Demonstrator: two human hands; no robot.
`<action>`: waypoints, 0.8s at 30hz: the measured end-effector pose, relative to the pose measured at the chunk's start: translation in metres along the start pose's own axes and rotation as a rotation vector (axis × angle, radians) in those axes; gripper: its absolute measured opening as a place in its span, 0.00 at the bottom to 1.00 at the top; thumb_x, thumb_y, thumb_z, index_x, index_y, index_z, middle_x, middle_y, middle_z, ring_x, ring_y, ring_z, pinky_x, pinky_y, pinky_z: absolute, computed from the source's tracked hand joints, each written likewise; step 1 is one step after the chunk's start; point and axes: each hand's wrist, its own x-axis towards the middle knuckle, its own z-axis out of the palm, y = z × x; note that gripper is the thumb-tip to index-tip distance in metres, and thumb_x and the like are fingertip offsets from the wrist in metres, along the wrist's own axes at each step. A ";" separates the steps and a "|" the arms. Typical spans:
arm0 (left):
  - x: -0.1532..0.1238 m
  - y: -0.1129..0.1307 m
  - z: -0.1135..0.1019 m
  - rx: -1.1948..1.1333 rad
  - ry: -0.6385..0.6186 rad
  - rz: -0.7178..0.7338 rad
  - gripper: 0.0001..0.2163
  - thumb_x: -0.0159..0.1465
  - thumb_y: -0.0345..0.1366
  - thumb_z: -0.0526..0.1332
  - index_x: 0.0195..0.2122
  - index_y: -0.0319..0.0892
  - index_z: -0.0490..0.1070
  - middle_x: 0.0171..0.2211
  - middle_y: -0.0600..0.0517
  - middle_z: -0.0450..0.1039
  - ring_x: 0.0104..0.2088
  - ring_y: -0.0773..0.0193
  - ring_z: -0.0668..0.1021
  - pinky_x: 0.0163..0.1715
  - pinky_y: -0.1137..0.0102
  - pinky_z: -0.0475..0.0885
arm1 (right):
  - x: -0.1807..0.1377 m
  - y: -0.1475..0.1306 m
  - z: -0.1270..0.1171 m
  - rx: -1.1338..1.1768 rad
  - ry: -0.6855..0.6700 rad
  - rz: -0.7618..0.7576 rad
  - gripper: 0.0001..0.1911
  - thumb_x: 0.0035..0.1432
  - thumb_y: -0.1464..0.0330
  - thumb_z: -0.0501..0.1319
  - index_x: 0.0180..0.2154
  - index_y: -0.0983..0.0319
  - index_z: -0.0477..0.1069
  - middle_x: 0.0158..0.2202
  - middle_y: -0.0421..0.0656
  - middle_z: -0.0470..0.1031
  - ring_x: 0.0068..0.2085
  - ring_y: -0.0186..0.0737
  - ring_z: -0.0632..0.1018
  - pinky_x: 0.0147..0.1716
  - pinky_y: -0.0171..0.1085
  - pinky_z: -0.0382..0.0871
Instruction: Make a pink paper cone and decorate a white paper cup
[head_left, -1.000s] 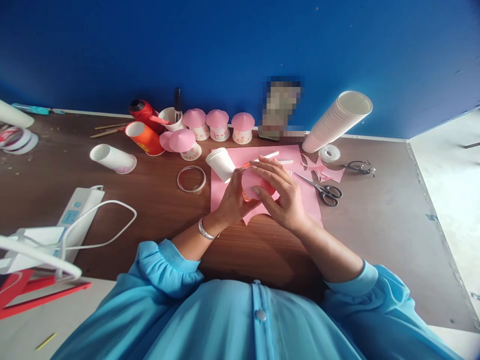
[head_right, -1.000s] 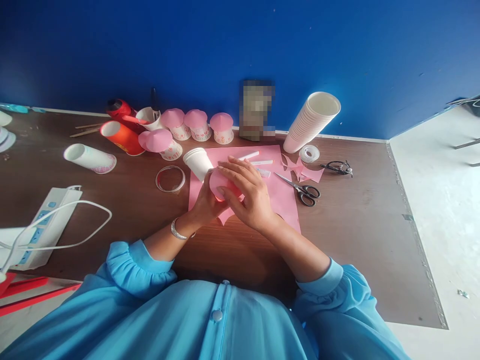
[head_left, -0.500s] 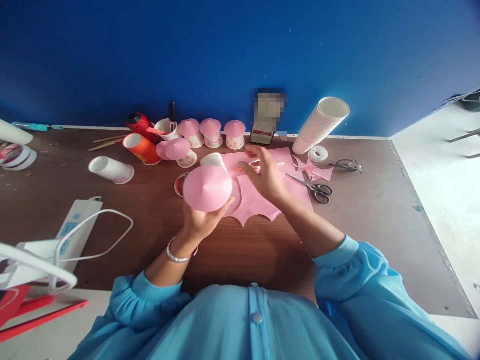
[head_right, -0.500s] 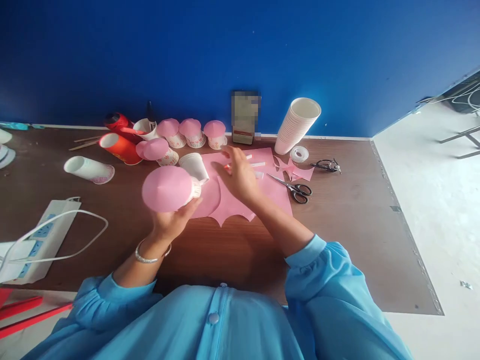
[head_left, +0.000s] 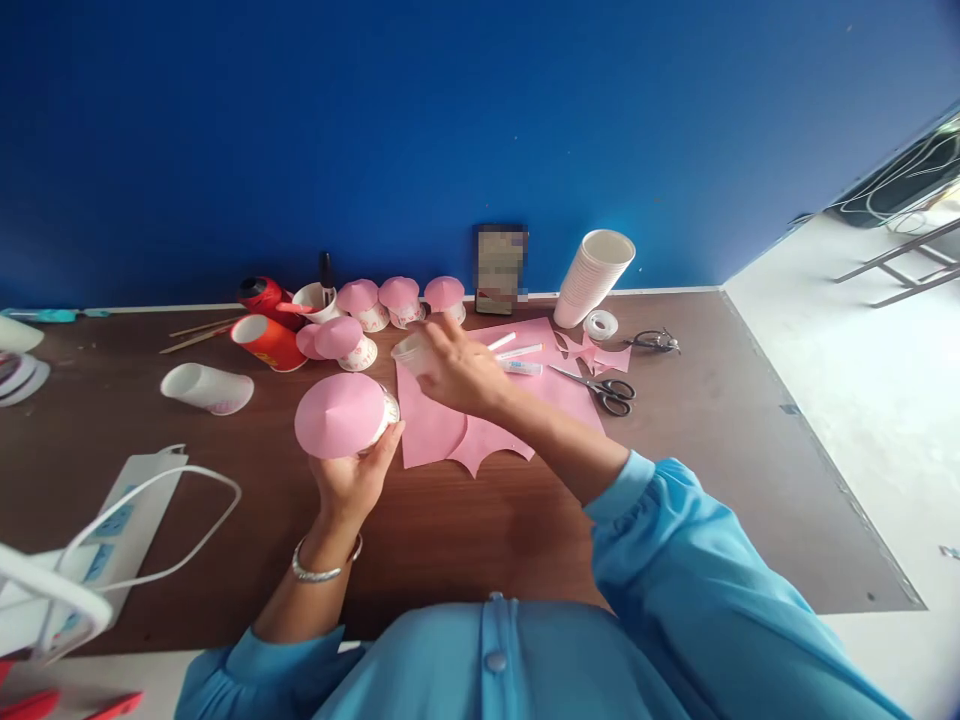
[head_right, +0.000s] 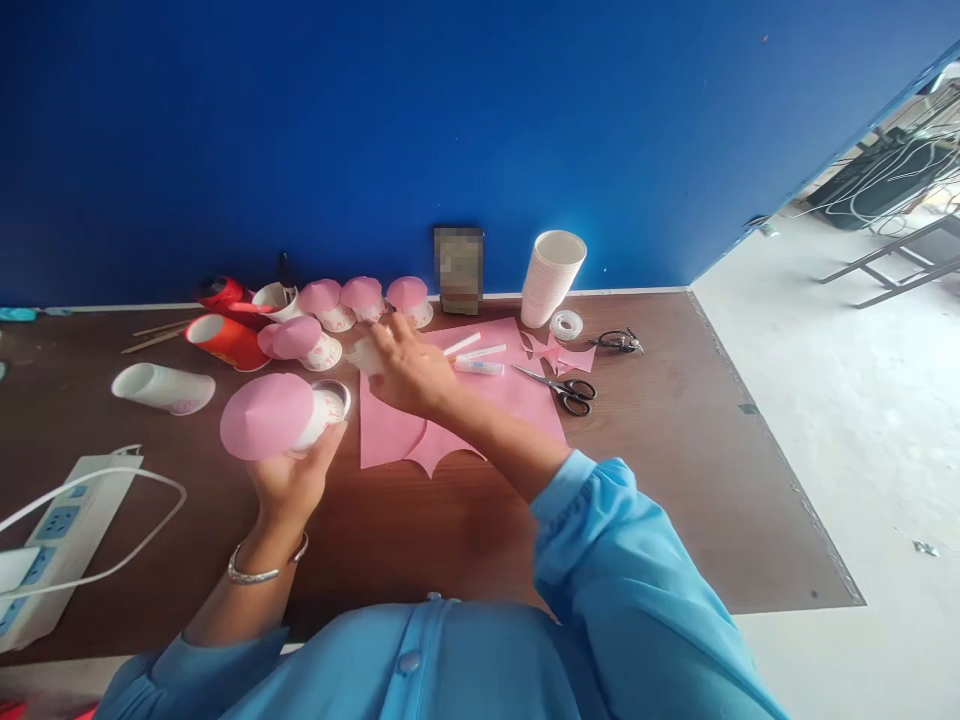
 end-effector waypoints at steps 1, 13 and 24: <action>0.000 -0.001 0.002 -0.017 -0.013 -0.002 0.19 0.56 0.45 0.74 0.42 0.38 0.77 0.40 0.42 0.83 0.41 0.48 0.86 0.50 0.51 0.82 | -0.008 0.009 -0.019 0.000 0.123 -0.026 0.31 0.63 0.69 0.61 0.67 0.60 0.60 0.65 0.54 0.65 0.60 0.54 0.75 0.54 0.51 0.79; -0.003 -0.007 0.020 -0.124 -0.166 -0.064 0.24 0.56 0.49 0.74 0.46 0.38 0.76 0.41 0.43 0.83 0.44 0.47 0.86 0.50 0.51 0.82 | -0.022 0.170 -0.136 -0.235 0.766 0.149 0.25 0.61 0.69 0.63 0.59 0.53 0.66 0.61 0.53 0.66 0.61 0.58 0.70 0.49 0.56 0.79; -0.003 0.005 0.033 -0.236 -0.212 -0.251 0.25 0.55 0.49 0.74 0.47 0.37 0.75 0.45 0.38 0.82 0.44 0.48 0.86 0.47 0.56 0.83 | -0.037 0.152 -0.108 -0.071 0.849 -0.058 0.21 0.68 0.58 0.63 0.61 0.49 0.71 0.66 0.52 0.70 0.71 0.62 0.62 0.70 0.67 0.52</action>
